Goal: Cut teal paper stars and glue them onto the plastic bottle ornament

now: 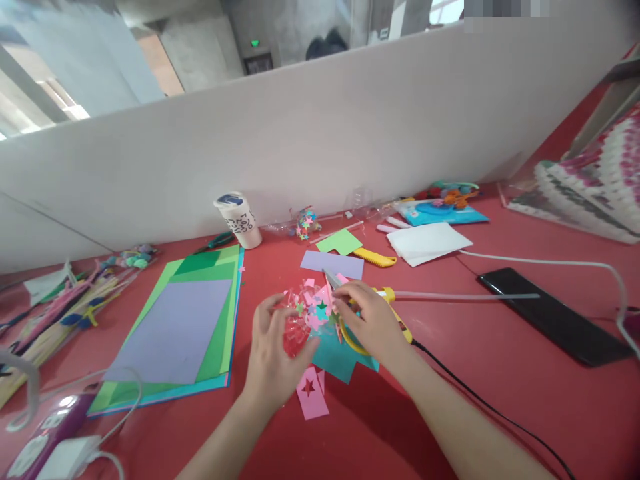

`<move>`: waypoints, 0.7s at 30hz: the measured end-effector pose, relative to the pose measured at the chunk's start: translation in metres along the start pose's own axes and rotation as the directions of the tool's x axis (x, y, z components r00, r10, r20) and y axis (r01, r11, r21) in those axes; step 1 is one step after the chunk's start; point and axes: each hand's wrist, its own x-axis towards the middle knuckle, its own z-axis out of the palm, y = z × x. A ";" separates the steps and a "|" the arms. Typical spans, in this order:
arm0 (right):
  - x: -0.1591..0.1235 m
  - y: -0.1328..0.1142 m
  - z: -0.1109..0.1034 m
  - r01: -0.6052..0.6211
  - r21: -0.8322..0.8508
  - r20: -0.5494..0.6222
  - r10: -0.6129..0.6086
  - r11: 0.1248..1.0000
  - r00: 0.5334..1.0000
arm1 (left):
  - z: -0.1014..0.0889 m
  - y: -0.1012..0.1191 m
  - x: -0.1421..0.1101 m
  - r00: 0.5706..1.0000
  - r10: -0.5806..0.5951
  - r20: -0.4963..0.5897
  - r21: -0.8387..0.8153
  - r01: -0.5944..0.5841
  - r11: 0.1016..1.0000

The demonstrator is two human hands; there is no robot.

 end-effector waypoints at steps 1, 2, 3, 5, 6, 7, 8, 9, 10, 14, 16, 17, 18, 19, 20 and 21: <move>-0.001 -0.002 0.000 0.025 -0.004 0.010 -0.025 1.000 1.000 | 0.003 0.006 -0.002 0.999 -0.023 0.023 0.032 0.022 0.999; -0.001 -0.005 0.000 0.052 -0.009 0.016 -0.052 0.999 0.999 | 0.007 0.010 -0.004 0.999 -0.045 0.029 0.062 0.043 0.997; -0.002 -0.007 0.000 0.080 -0.015 0.022 -0.080 0.997 0.997 | 0.011 0.013 -0.004 0.998 -0.064 0.024 0.082 0.062 0.995; -0.004 -0.010 0.001 0.134 -0.037 0.034 -0.133 0.990 0.991 | 0.017 0.015 -0.003 0.997 -0.083 -0.002 0.112 0.083 0.990; -0.005 -0.011 0.001 0.158 -0.051 0.046 -0.156 0.986 0.987 | 0.019 0.015 -0.002 0.996 -0.086 -0.015 0.117 0.088 0.989; -0.005 -0.012 0.002 0.178 -0.067 0.060 -0.175 0.982 0.983 | 0.020 0.015 -0.001 0.996 -0.087 -0.023 0.119 0.089 0.989; -0.006 -0.012 0.002 0.195 -0.083 0.074 -0.189 0.977 0.979 | 0.020 0.014 0.000 0.996 -0.086 -0.027 0.118 0.089 0.989; -0.007 -0.012 0.003 0.208 -0.099 0.085 -0.200 0.973 0.976 | 0.020 0.013 0.001 0.996 -0.085 -0.027 0.114 0.088 0.990; -0.008 -0.012 0.003 0.218 -0.113 0.094 -0.208 0.969 0.974 | 0.019 0.012 0.002 0.996 -0.082 -0.022 0.109 0.084 0.990; -0.009 -0.011 0.006 0.242 -0.143 0.099 -0.229 0.960 0.968 | 0.012 0.011 0.001 0.997 -0.076 -0.003 0.080 0.076 0.994; -0.009 -0.010 0.007 0.244 -0.145 0.089 -0.233 0.959 0.968 | 0.010 0.010 -0.001 0.997 -0.083 0.007 0.064 0.083 0.995; -0.009 -0.009 0.008 0.243 -0.145 0.082 -0.234 0.959 0.969 | 0.009 0.009 -0.001 0.996 -0.088 0.012 0.056 0.087 0.995; -0.008 -0.009 0.008 0.242 -0.144 0.074 -0.233 0.959 0.970 | 0.009 0.008 -0.001 0.995 -0.094 0.015 0.048 0.093 0.994; -0.008 -0.008 0.009 0.241 -0.143 0.068 -0.234 0.960 0.970 | 0.009 0.007 -0.001 0.995 -0.100 0.020 0.042 0.099 0.994; -0.008 -0.007 0.009 0.241 -0.142 0.065 -0.234 0.960 0.970 | 0.009 0.006 -0.001 0.994 -0.106 0.022 0.037 0.105 0.994; -0.008 -0.007 0.009 0.242 -0.140 0.063 -0.235 0.960 0.970 | 0.009 0.005 0.000 0.994 -0.109 0.023 0.031 0.108 0.994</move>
